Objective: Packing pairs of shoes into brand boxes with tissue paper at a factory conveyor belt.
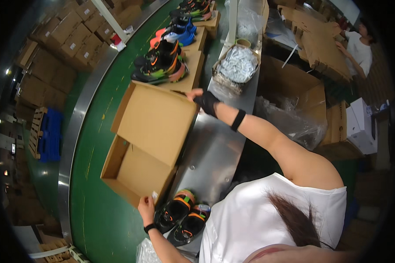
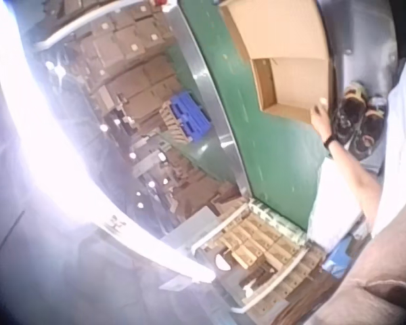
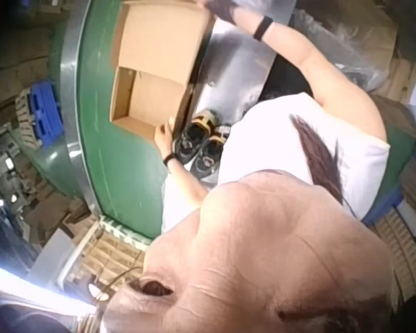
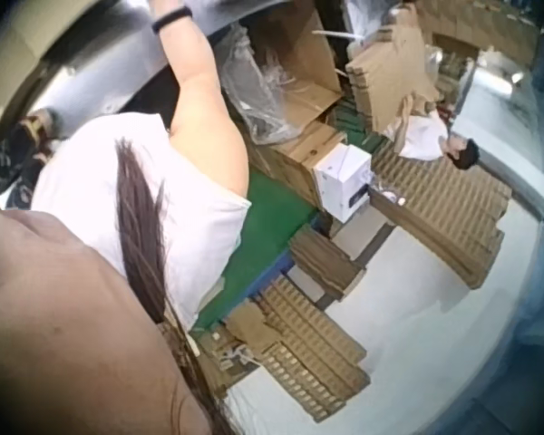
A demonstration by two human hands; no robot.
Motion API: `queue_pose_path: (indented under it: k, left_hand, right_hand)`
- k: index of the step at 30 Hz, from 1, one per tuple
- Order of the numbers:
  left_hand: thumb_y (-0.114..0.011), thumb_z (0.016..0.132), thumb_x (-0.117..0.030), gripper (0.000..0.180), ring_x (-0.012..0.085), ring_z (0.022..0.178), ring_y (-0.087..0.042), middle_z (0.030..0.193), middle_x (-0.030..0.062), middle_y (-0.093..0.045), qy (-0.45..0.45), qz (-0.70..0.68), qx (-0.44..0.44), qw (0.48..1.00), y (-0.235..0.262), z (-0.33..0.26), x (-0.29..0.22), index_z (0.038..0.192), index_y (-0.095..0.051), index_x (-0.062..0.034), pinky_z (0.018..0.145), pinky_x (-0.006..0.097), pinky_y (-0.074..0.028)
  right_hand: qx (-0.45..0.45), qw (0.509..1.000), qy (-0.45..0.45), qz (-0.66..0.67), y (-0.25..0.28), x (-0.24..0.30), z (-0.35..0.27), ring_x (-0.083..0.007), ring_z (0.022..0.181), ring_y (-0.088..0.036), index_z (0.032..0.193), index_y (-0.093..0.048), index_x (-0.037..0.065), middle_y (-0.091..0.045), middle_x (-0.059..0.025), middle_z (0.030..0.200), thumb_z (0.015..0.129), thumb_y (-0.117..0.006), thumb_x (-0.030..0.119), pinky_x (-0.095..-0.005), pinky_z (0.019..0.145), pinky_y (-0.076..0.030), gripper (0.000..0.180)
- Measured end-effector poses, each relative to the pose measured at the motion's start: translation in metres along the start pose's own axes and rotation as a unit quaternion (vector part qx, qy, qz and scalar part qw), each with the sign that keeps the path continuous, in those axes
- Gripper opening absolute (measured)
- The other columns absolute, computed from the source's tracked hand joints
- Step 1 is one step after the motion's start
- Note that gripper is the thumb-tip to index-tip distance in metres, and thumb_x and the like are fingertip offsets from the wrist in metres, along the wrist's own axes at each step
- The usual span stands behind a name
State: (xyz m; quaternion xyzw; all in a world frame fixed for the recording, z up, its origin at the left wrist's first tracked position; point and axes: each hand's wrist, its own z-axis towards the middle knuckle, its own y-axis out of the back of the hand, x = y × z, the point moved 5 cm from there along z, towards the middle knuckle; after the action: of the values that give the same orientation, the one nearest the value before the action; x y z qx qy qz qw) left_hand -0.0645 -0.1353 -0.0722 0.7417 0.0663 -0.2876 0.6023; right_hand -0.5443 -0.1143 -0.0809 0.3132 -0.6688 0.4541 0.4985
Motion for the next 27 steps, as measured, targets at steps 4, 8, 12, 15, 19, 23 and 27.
queue_pose_path:
  k: [4, 8, 12, 15, 19, 23, 27]
  left_hand:
    - [-0.054, 0.083, -0.019, 0.023, 0.0118, 0.065, -0.054, 0.071, 0.0055, -0.059, 0.137, -0.211, -0.03, 0.967, 0.0, -0.029, 0.045, 0.084, -0.057, 0.0039, 0.061, 0.026, -0.045]
    - [-0.051, 0.086, -0.019, 0.023, 0.0115, 0.073, -0.054, 0.08, 0.0063, -0.057, 0.092, -0.301, -0.131, 0.94, 0.037, -0.065, 0.008, 0.092, -0.055, 0.0032, 0.066, 0.024, -0.044]
    - [-0.049, 0.087, -0.022, 0.026, 0.0173, 0.083, -0.057, 0.09, 0.0087, -0.058, 0.187, -0.292, -0.251, 0.904, 0.064, -0.121, 0.026, 0.096, -0.053, 0.0013, 0.069, 0.027, -0.045]
    - [-0.05, 0.086, -0.024, 0.028, 0.0208, 0.086, -0.057, 0.097, 0.0096, -0.057, 0.267, -0.367, -0.299, 0.84, 0.071, -0.171, 0.071, 0.101, -0.05, -0.0005, 0.07, 0.031, -0.046]
    - [-0.055, 0.081, -0.025, 0.03, 0.023, 0.087, -0.054, 0.096, 0.0116, -0.054, 0.336, -0.417, -0.388, 0.75, 0.076, -0.241, 0.114, 0.099, -0.051, -0.0011, 0.069, 0.034, -0.045]
    - [-0.055, 0.08, -0.02, 0.02, 0.0166, 0.067, -0.048, 0.077, 0.0057, -0.049, 0.417, -0.421, -0.441, 0.674, 0.08, -0.284, 0.134, 0.087, -0.052, -0.0021, 0.06, 0.029, -0.043]
    - [-0.051, 0.081, -0.016, 0.019, 0.0152, 0.064, -0.052, 0.069, 0.006, -0.05, 0.214, -0.554, -0.315, 0.74, 0.103, -0.206, 0.017, 0.089, -0.055, 0.0008, 0.058, 0.027, -0.046]
  right_hand:
    - [0.026, 0.868, -0.08, -0.49, 0.008, -0.02, -0.025, -0.0282, 0.078, -0.057, 0.078, -0.059, 0.003, -0.06, -0.0149, 0.081, 0.072, -0.06, 0.041, -0.0372, 0.071, -0.043, 0.039]
    - [-0.141, 0.719, 0.359, -0.579, -0.03, 0.073, -0.04, -0.0282, 0.076, -0.057, 0.079, -0.055, 0.003, -0.056, -0.0113, 0.078, 0.072, -0.057, 0.028, -0.0392, 0.067, -0.044, 0.026]
    - [-0.022, 0.882, 0.242, -0.403, -0.076, 0.12, -0.028, -0.0207, 0.076, -0.059, 0.087, -0.058, 0.006, -0.06, -0.0088, 0.078, 0.076, -0.056, 0.021, -0.0303, 0.067, -0.046, 0.019]
    - [0.085, 0.994, 0.063, -0.019, -0.104, 0.099, -0.008, -0.0146, 0.077, -0.059, 0.088, -0.058, 0.002, -0.061, -0.0057, 0.081, 0.079, -0.056, 0.021, -0.0291, 0.069, -0.046, 0.021]
    - [0.115, 0.915, -0.153, 0.356, -0.171, 0.049, 0.001, -0.0207, 0.083, -0.057, 0.092, -0.053, -0.001, -0.058, -0.011, 0.09, 0.081, -0.054, 0.018, -0.0335, 0.07, -0.045, 0.022]
    - [0.05, 0.86, -0.257, 0.437, -0.247, 0.007, -0.016, -0.0247, 0.09, -0.054, 0.098, -0.048, -0.003, -0.055, -0.0155, 0.096, 0.083, -0.049, 0.014, -0.0352, 0.07, -0.044, 0.023]
    - [0.046, 0.973, -0.019, 0.225, -0.31, 0.019, -0.026, -0.0216, 0.08, -0.056, 0.096, -0.05, -0.002, -0.058, -0.0114, 0.087, 0.084, -0.048, 0.018, -0.0322, 0.068, -0.045, 0.024]
